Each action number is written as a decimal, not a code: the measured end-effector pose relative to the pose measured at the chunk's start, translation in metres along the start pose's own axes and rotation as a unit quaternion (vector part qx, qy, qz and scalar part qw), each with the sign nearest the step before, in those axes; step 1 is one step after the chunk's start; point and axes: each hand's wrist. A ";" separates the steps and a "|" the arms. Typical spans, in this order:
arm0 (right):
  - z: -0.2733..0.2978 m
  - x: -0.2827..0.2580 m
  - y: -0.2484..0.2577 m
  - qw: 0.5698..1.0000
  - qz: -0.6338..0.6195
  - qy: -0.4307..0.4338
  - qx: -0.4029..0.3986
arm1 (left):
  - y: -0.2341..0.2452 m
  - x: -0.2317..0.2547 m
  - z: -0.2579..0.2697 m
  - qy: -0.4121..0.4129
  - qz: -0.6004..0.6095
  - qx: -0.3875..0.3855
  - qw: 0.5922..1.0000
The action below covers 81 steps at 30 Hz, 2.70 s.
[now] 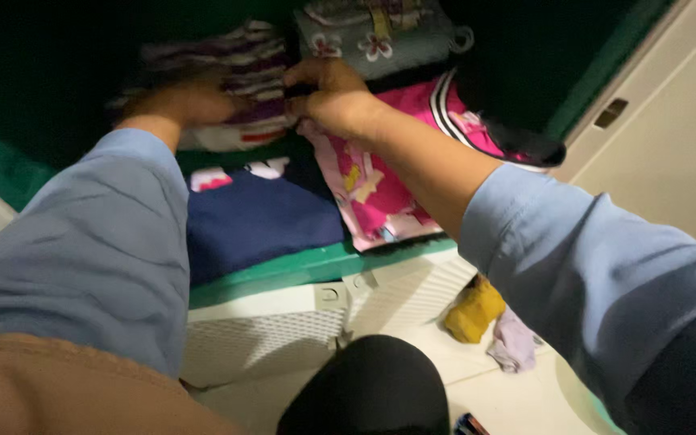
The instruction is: The person folds various clothes and places them into a cabinet. They handle shirts, pants, and other garments, folding each item and stacking them neatly inside the cabinet.
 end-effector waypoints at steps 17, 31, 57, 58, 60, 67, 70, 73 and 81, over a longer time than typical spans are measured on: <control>0.149 -0.046 0.079 0.911 0.395 0.111 -0.032 | -0.011 0.129 0.053 0.151 0.137 0.034 0.978; 0.498 -0.176 0.142 0.872 0.428 -0.190 0.143 | -0.015 0.358 0.310 -0.247 0.344 0.244 0.872; 0.896 -0.249 0.180 0.472 0.519 -0.597 0.390 | -0.056 0.627 0.657 -0.638 0.403 -0.207 0.623; 0.901 -0.249 0.179 0.469 0.529 -0.587 0.395 | -0.058 0.634 0.662 -0.631 0.387 -0.227 0.633; 0.911 -0.250 0.179 0.454 0.518 -0.591 0.420 | -0.059 0.647 0.667 -0.613 0.352 -0.265 0.655; 0.948 -0.244 0.190 0.443 0.501 -0.526 0.525 | -0.072 0.676 0.674 -0.550 0.293 -0.268 0.734; 0.953 -0.244 0.193 0.423 0.460 -0.540 0.563 | -0.079 0.683 0.673 -0.534 0.297 -0.306 0.730; 0.954 -0.259 0.204 0.416 0.437 -0.543 0.583 | -0.078 0.686 0.676 -0.512 0.286 -0.313 0.747; 0.965 -0.286 0.211 0.442 0.107 -0.423 0.784 | -0.068 0.693 0.683 -0.309 0.551 -0.541 0.555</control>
Point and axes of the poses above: each hand's wrist, its own z-axis away from the middle knuckle, its own y-axis out of the back of the hand, x = y × z, and after that the axes turned 2 degrees about -z, right-handed
